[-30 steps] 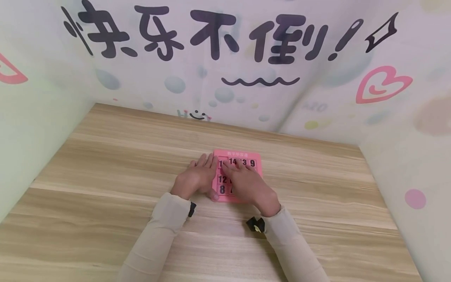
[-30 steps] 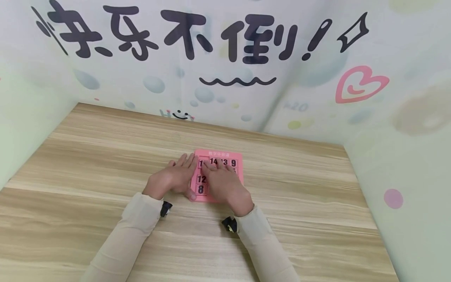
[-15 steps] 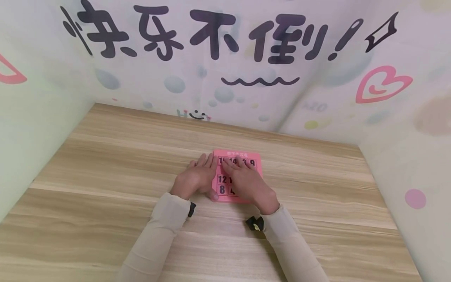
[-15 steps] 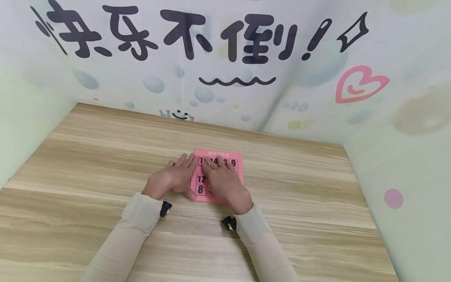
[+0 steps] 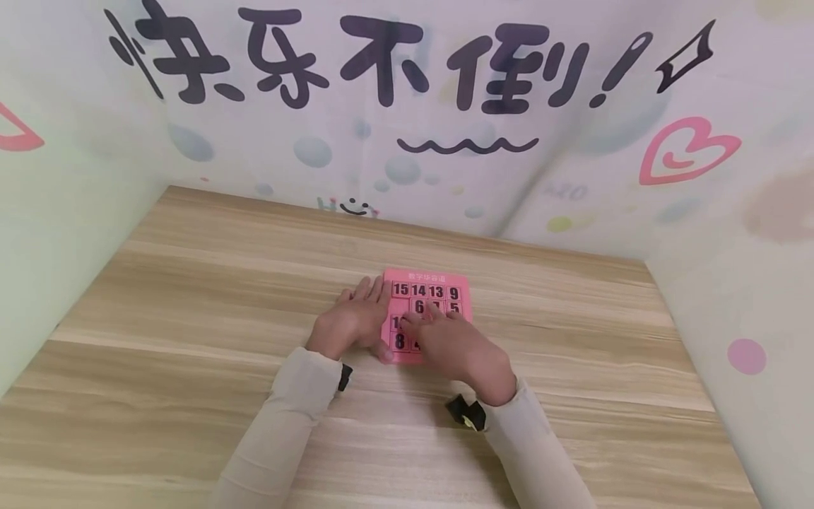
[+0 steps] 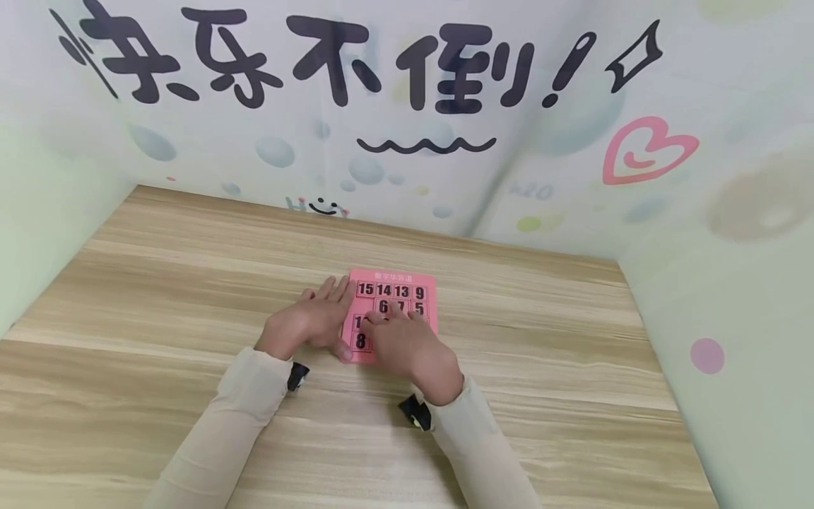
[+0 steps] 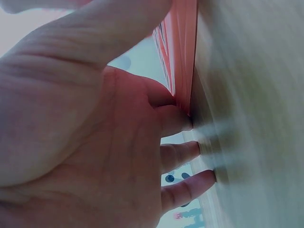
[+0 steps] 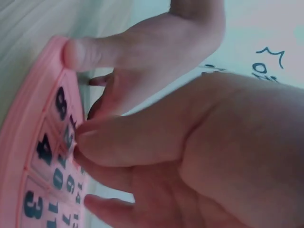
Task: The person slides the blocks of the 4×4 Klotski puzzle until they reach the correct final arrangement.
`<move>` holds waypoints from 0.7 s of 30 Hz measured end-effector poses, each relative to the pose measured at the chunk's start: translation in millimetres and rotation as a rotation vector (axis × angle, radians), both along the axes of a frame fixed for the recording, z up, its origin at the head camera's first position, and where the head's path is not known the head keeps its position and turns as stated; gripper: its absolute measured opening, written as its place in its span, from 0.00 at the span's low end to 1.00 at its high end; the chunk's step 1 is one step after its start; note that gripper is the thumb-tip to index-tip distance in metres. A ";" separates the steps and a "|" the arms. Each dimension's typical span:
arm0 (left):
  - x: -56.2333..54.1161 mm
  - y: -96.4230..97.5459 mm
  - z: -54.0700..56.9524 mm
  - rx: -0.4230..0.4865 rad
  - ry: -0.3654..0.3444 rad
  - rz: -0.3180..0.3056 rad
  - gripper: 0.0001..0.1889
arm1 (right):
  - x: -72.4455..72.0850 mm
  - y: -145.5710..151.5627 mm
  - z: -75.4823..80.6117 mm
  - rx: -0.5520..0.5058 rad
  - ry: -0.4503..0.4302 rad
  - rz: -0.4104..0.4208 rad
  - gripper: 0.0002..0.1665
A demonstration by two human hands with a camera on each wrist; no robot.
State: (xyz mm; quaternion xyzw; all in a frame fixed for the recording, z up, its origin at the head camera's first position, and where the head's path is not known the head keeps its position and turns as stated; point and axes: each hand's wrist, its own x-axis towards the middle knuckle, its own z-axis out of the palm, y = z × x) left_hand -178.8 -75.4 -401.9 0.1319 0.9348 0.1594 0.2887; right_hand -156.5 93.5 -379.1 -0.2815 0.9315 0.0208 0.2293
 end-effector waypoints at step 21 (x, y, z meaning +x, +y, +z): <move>-0.8 0.6 -0.9 -0.004 -0.007 0.011 0.64 | 0.8 -5.5 -5.8 0.038 -0.001 -0.031 0.32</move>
